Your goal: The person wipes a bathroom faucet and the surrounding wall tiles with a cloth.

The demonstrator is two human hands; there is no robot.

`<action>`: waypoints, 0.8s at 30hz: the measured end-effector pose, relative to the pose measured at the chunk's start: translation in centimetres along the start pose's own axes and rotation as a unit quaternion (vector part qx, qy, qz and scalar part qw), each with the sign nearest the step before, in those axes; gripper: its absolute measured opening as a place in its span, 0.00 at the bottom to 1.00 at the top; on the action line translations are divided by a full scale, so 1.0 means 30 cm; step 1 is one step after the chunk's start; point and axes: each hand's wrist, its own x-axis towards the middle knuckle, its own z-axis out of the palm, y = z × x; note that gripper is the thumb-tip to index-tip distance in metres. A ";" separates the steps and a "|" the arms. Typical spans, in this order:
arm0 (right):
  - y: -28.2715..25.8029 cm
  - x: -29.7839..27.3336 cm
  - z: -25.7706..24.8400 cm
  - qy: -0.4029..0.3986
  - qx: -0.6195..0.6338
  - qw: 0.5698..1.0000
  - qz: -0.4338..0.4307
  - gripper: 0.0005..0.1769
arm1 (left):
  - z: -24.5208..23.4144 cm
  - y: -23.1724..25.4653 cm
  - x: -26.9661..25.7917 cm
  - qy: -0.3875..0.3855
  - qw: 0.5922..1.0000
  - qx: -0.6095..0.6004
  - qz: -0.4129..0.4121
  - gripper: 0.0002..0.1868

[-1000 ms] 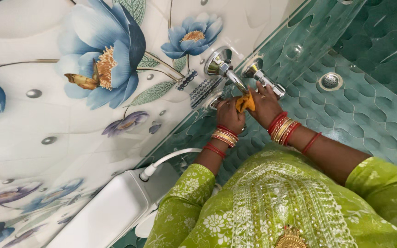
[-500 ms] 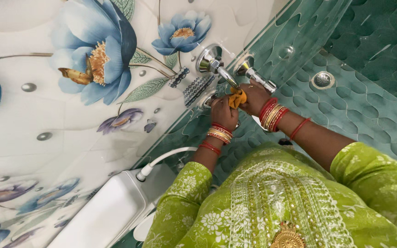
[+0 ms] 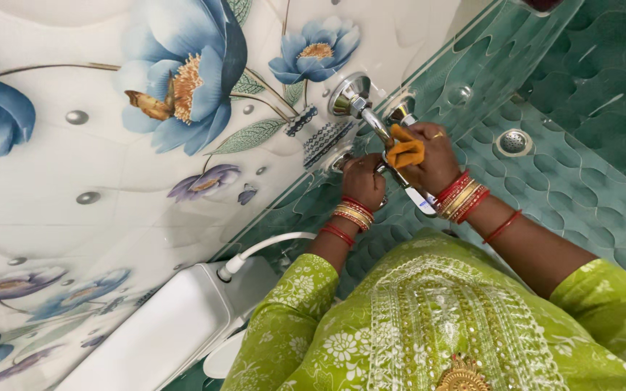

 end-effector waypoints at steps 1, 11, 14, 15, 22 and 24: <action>-0.010 0.014 0.017 -0.039 0.057 0.997 0.028 0.39 | 0.004 -0.005 0.000 0.017 0.999 0.015 0.029 0.15; -0.112 0.100 0.117 0.076 0.217 0.973 -0.019 0.56 | -0.009 0.011 0.020 -0.010 1.000 -0.012 0.015 0.11; -0.176 0.184 0.025 0.087 0.133 0.983 -0.097 0.58 | -0.004 0.002 0.021 -0.019 0.998 0.050 0.022 0.10; -0.200 0.222 -0.007 0.086 0.097 0.984 -0.124 0.59 | 0.003 -0.008 0.026 -0.026 0.998 0.052 0.017 0.10; -0.258 0.316 -0.037 0.042 0.030 0.995 -0.090 0.52 | 0.028 -0.028 0.009 -0.044 0.993 0.104 0.025 0.11; -0.234 0.251 0.014 0.031 0.050 0.998 -0.022 0.51 | 0.014 -0.018 0.014 -0.035 0.996 0.081 0.023 0.11</action>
